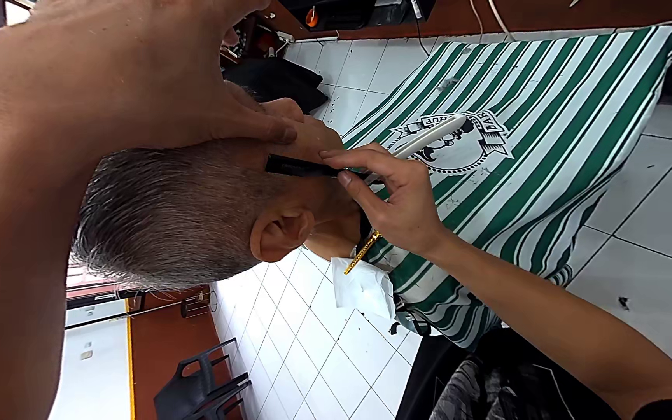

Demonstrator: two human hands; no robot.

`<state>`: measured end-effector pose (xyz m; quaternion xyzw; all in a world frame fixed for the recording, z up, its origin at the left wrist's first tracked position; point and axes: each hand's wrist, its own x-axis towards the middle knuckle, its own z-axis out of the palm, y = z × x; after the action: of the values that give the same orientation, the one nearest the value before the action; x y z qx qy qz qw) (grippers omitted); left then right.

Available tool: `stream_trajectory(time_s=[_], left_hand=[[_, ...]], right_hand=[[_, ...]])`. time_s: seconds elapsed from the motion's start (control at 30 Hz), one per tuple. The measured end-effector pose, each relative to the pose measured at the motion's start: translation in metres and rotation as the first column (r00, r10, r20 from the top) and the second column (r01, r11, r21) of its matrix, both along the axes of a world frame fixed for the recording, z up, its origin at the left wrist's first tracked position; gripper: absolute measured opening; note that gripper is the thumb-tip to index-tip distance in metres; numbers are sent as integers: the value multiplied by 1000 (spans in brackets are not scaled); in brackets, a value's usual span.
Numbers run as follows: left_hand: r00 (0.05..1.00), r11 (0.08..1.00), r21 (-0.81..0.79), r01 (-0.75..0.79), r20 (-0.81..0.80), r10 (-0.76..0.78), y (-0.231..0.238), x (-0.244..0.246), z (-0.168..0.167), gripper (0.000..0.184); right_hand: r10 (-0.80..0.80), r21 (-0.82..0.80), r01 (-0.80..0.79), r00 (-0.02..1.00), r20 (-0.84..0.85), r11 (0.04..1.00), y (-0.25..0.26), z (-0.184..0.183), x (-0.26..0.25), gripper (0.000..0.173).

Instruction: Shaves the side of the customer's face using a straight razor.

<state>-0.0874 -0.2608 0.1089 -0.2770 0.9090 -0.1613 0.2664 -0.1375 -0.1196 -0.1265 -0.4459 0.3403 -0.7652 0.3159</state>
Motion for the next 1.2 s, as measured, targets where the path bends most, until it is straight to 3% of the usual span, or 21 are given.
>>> stream_trajectory(time_s=[0.33,0.6,1.2], left_hand=[[998,998,16,54,-26,-54,-3,0,2,72],[998,998,-13,-60,-27,59,-1,1,1,75],[999,1000,-8,-27,-39,26,1,2,1,69]], right_hand=[[-39,62,38,999,23,997,-1,5,2,24],[-61,40,61,998,5,997,-1,3,3,24],[-65,13,65,998,18,998,0,3,5,25]])
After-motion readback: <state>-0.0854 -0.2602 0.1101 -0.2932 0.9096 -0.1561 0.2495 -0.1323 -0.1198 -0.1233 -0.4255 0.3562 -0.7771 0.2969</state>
